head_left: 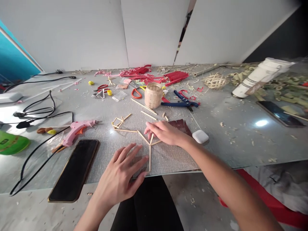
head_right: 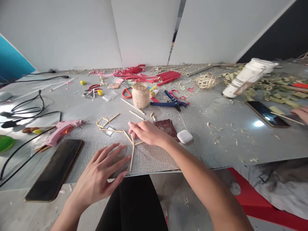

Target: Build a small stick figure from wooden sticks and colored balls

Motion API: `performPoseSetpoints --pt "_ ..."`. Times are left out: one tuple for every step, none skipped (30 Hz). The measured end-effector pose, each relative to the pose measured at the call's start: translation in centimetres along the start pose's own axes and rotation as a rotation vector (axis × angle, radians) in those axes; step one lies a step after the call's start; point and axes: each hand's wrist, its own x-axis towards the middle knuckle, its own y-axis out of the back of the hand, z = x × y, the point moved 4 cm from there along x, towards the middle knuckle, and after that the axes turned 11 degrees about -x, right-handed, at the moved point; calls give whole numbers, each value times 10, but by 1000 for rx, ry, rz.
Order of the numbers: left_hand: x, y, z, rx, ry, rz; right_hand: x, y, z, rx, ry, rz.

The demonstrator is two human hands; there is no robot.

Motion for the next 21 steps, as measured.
performPoseSetpoints --pt "0 0 0 2 -15 -12 0 1 0 2 -9 -1" --pt "1 0 1 2 -32 -24 0 1 0 1 -15 0" --pt "1 0 2 0 -51 -35 0 2 0 -3 -19 2" --pt "1 1 3 -3 -72 -45 -1 3 -1 -7 -20 4" --pt "2 1 4 -7 -89 -55 -2 3 -1 -9 -23 6" --pt "2 1 4 -11 -102 -63 -3 3 -2 -7 -25 7" --pt "2 1 5 -16 -111 -66 -3 2 -2 -6 -25 7" --pt "2 2 5 -23 -115 -64 -4 1 -1 -5 -20 10" --pt "2 2 5 -35 -114 -60 -3 0 -1 0 -12 20" --pt "1 2 5 -51 -109 -49 -2 0 1 10 -1 39" --pt "1 2 4 -69 -95 -25 0 1 2 26 15 71" --pt "1 2 3 -87 -68 15 3 4 3 45 33 121" --pt "1 2 0 -98 -24 71 5 8 4 67 52 189" --pt "1 3 -3 -100 32 140 7 16 4 85 68 275" --pt "0 3 -6 -94 90 211 6 25 2 94 80 374" --pt "0 3 -8 -84 140 275 0 35 0 90 92 477" --pt "0 3 -10 -71 172 318 -10 44 -5 75 102 576" --pt "0 2 -11 -57 185 339 -27 50 -11 49 106 666" --pt "0 1 -11 -44 181 343 -49 52 -19 16 117 749" --pt "0 0 -11 -31 166 335 -77 47 -26 -23 117 818" --pt "1 -1 -11 -20 148 323 -110 36 -33 -65 108 900"
